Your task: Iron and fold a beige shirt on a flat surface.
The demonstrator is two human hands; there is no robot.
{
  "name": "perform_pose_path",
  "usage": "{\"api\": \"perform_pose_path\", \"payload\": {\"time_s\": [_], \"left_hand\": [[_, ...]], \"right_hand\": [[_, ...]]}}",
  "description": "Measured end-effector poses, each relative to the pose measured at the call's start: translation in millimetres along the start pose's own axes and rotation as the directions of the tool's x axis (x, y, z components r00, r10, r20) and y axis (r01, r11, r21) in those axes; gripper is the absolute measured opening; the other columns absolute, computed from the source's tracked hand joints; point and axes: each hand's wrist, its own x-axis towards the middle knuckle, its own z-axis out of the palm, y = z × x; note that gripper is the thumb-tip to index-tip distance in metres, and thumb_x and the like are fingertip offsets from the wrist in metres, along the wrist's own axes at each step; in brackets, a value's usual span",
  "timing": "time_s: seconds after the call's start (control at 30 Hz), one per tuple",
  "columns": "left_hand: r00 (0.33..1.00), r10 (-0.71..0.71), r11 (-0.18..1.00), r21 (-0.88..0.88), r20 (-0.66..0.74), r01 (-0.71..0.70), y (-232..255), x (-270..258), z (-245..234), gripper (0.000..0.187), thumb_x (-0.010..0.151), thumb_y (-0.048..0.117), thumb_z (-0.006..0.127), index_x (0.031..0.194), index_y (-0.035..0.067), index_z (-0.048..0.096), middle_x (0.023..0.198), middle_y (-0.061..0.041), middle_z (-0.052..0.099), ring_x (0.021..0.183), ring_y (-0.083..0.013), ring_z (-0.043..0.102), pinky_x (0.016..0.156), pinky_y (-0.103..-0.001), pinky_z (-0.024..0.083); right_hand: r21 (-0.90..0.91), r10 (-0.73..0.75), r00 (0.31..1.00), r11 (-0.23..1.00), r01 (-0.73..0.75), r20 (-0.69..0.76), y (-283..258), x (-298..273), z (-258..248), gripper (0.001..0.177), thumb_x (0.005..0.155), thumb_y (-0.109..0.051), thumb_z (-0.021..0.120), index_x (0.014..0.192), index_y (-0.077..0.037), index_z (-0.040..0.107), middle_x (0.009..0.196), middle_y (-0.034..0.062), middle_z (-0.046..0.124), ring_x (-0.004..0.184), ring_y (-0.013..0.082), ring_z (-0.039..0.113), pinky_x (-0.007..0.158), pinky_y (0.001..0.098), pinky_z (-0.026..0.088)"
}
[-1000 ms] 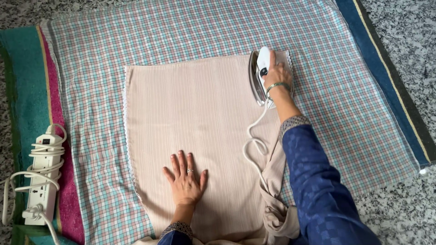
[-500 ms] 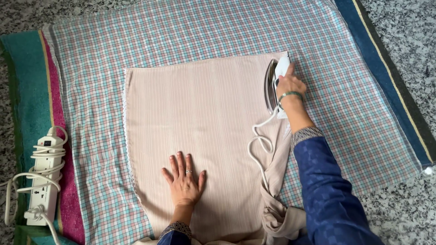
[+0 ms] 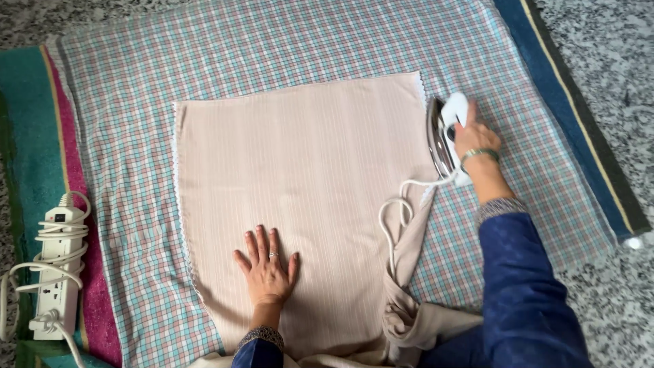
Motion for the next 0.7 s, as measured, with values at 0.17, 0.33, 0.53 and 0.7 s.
{"api": "perform_pose_path", "payload": {"time_s": [0.17, 0.33, 0.53, 0.7], "left_hand": [[1.000, -0.004, 1.000, -0.013, 0.004, 0.004, 2, 2, -5, 0.080, 0.095, 0.063, 0.030, 0.158, 0.014, 0.025, 0.168, -0.013, 0.012, 0.155, -0.0351, 0.005, 0.120, -0.066, 0.001], [0.993, -0.027, 0.999, 0.035, 0.116, 0.024, 3, 3, -18, 0.081, 0.095, 0.062, 0.031, 0.159, 0.014, 0.024, 0.169, -0.014, 0.010, 0.155, -0.0370, 0.005, 0.119, -0.066, 0.001], [0.938, -0.019, 0.999, 0.050, 0.347, 0.002, -11, -3, -33, 0.093, 0.087, 0.066, 0.047, 0.160, 0.012, 0.023, 0.167, -0.016, 0.008, 0.152, -0.0375, 0.003, 0.116, -0.066, 0.007], [0.913, -0.008, 0.979, -0.183, 0.407, 0.090, -3, -58, -39, 0.053, 0.095, 0.054, 0.060, 0.130, 0.014, 0.064, 0.148, -0.012, 0.054, 0.139, -0.0316, 0.051, 0.114, -0.057, 0.043]], "right_hand": [[-0.007, 0.107, 0.993, 0.994, -0.107, 0.048, 99, -77, -6, 0.072, 0.107, -0.042, 0.046, 0.166, -0.023, 0.011, 0.136, 0.0258, 0.061, 0.111, 0.0476, 0.066, 0.091, 0.0588, 0.051], [-0.019, 0.210, 0.974, 0.978, -0.209, 0.086, 207, -121, 15, 0.076, 0.109, -0.041, 0.048, 0.172, -0.024, 0.008, 0.132, 0.0301, 0.064, 0.115, 0.0496, 0.066, 0.096, 0.0587, 0.050], [-0.463, 0.035, 0.844, 0.823, -0.328, -0.535, 233, -167, 42, 0.119, 0.054, -0.061, 0.075, 0.151, -0.018, 0.022, 0.129, 0.0182, 0.066, 0.110, 0.0407, 0.068, 0.075, 0.0668, 0.052], [0.249, -0.493, 0.836, 0.801, 0.545, -0.241, 103, -306, 44, 0.019, 0.089, -0.030, 0.073, 0.092, -0.012, 0.079, 0.094, 0.0113, 0.074, 0.090, 0.0297, 0.069, 0.078, 0.0453, 0.056]]}}
